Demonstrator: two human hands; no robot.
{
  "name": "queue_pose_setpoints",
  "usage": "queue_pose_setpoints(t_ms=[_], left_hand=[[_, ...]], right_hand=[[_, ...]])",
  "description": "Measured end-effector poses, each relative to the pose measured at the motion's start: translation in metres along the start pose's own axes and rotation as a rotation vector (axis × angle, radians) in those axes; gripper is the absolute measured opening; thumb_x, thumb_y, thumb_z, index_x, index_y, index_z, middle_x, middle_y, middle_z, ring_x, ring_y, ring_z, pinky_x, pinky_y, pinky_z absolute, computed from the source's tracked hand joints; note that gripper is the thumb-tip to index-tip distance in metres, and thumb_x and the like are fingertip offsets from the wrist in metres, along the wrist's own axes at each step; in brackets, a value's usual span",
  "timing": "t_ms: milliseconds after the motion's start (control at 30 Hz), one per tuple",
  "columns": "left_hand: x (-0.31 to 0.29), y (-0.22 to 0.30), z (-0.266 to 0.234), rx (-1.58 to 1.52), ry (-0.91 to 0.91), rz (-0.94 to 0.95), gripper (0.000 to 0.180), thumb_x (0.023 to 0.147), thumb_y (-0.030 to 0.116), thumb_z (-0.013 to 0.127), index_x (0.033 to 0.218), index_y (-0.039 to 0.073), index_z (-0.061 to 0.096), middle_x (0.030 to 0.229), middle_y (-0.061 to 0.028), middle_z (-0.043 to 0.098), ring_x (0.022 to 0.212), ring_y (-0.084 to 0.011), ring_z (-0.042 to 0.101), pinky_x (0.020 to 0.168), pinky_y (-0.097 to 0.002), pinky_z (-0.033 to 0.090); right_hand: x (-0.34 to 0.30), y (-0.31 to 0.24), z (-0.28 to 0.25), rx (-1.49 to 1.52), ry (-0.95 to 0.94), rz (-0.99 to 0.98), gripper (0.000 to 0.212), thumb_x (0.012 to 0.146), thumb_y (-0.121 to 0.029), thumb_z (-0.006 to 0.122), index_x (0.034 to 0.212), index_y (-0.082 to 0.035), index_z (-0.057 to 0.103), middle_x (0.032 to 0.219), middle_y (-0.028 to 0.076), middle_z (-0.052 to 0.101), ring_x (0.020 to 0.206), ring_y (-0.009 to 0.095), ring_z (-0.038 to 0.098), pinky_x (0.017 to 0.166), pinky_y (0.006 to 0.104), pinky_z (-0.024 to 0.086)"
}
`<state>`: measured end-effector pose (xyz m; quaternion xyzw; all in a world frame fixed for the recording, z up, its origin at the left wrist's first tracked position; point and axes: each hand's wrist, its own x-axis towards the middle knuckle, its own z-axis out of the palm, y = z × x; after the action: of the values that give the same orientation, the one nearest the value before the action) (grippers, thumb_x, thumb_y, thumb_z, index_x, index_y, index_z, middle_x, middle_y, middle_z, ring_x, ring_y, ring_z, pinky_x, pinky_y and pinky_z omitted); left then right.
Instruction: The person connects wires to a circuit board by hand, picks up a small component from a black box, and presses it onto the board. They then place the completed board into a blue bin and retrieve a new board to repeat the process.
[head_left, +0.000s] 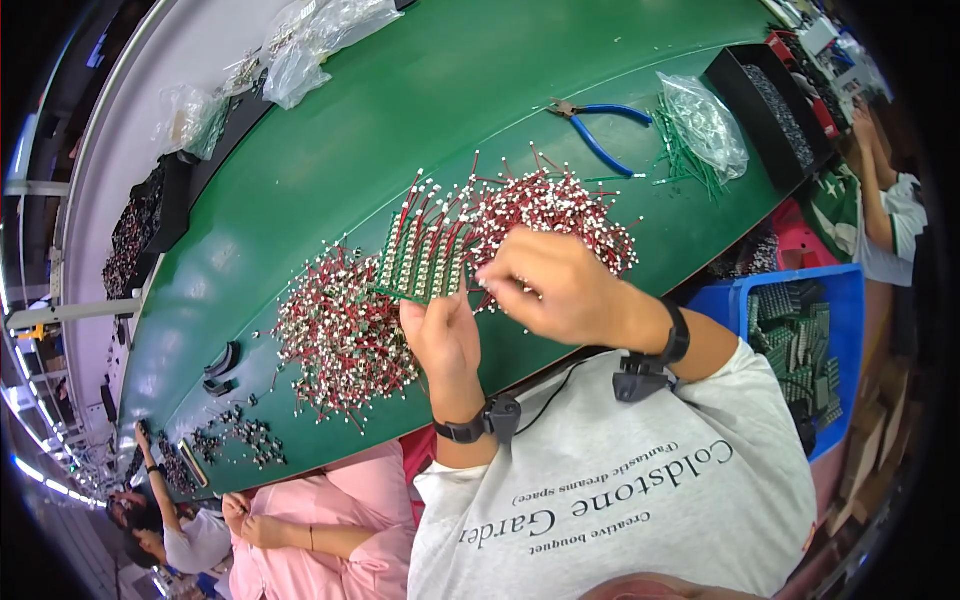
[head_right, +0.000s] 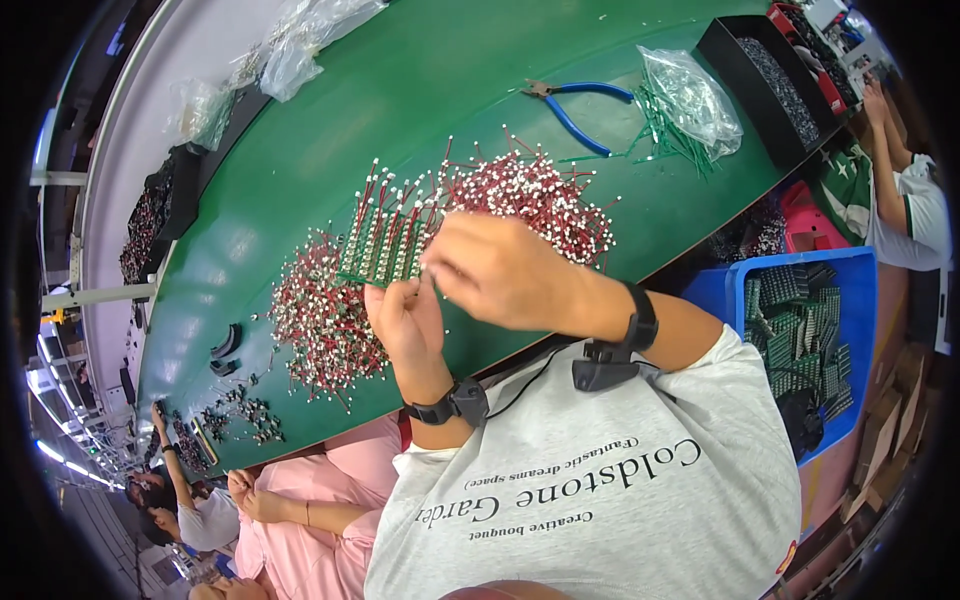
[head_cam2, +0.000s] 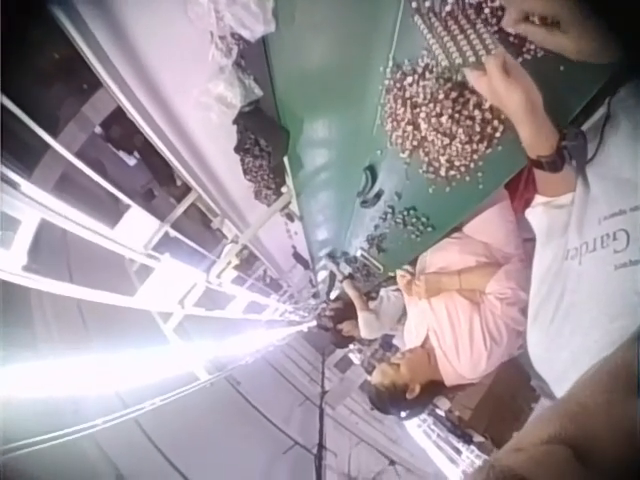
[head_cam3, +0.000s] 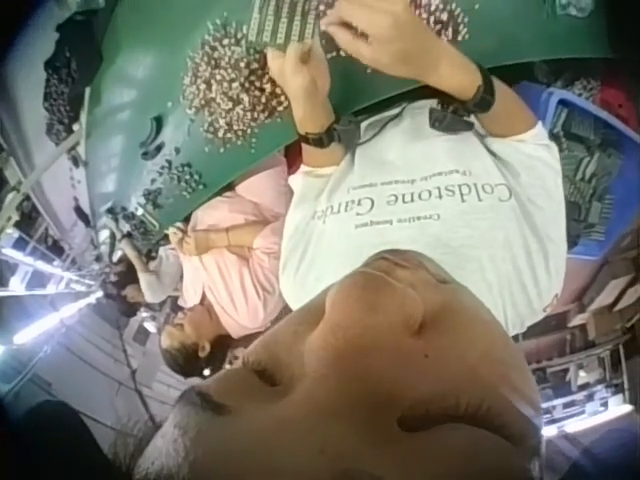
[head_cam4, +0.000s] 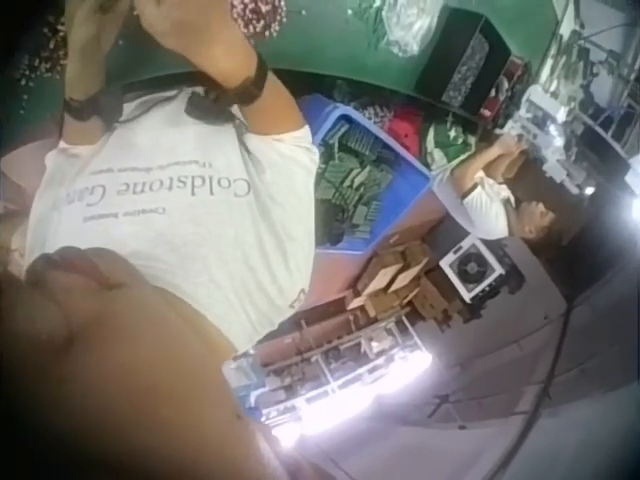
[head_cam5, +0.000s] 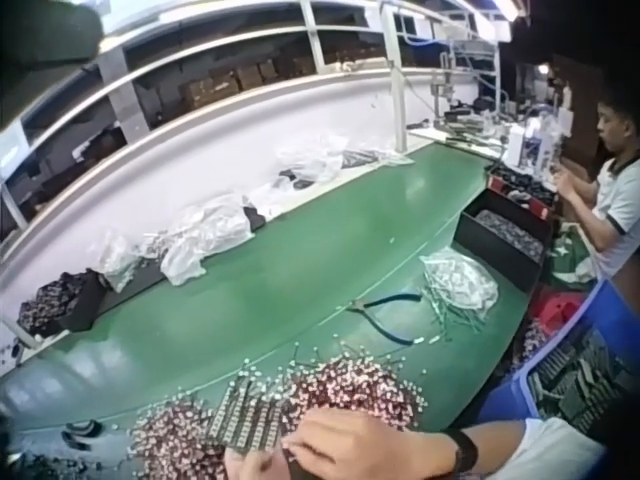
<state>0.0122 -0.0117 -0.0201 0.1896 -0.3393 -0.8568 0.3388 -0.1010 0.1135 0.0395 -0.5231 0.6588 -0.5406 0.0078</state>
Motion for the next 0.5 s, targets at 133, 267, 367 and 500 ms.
queue_pose_setpoints(t_ms=[133, 267, 367, 500], left_hand=[[-0.002, 0.000, -0.007, -0.006, -0.073, -0.037, 0.048, 0.074, -0.015, 0.043, 0.121, -0.003, 0.049, 0.110, -0.0109, 0.061, 0.099, -0.0184, 0.060, 0.094, -0.0375, 0.047], [-0.009, 0.003, 0.008, -0.011, -0.101, -0.007, 0.048, 0.073, -0.015, 0.042, 0.119, -0.003, 0.051, 0.107, -0.0109, 0.061, 0.094, -0.0176, 0.060, 0.087, -0.0311, 0.049], [-0.012, 0.002, 0.008, 0.014, -0.123, 0.055, 0.050, 0.071, -0.017, 0.042, 0.119, -0.005, 0.052, 0.110, -0.0106, 0.061, 0.097, -0.0173, 0.061, 0.087, -0.0289, 0.048], [-0.014, 0.000, 0.008, 0.070, -0.104, 0.074, 0.050, 0.072, -0.018, 0.041, 0.118, -0.005, 0.053, 0.111, -0.0103, 0.061, 0.098, -0.0167, 0.060, 0.087, -0.0282, 0.048]], right_hand=[[-0.006, -0.008, 0.020, -0.066, -0.026, -0.040, 0.008, 0.080, -0.002, 0.067, 0.084, 0.001, 0.060, 0.076, 0.012, 0.057, 0.065, 0.027, 0.059, 0.056, 0.0357, 0.048], [-0.002, 0.007, 0.033, -0.071, -0.066, 0.051, 0.007, 0.080, -0.003, 0.065, 0.083, 0.000, 0.059, 0.076, 0.014, 0.057, 0.066, 0.031, 0.059, 0.057, 0.0386, 0.049], [-0.001, 0.011, 0.036, -0.042, -0.066, 0.102, 0.007, 0.080, -0.003, 0.063, 0.083, 0.001, 0.060, 0.075, 0.014, 0.056, 0.067, 0.032, 0.060, 0.058, 0.0403, 0.050], [0.001, 0.015, 0.038, -0.082, -0.108, 0.047, 0.007, 0.080, -0.004, 0.063, 0.082, 0.001, 0.059, 0.075, 0.013, 0.056, 0.067, 0.032, 0.060, 0.059, 0.0399, 0.050]])
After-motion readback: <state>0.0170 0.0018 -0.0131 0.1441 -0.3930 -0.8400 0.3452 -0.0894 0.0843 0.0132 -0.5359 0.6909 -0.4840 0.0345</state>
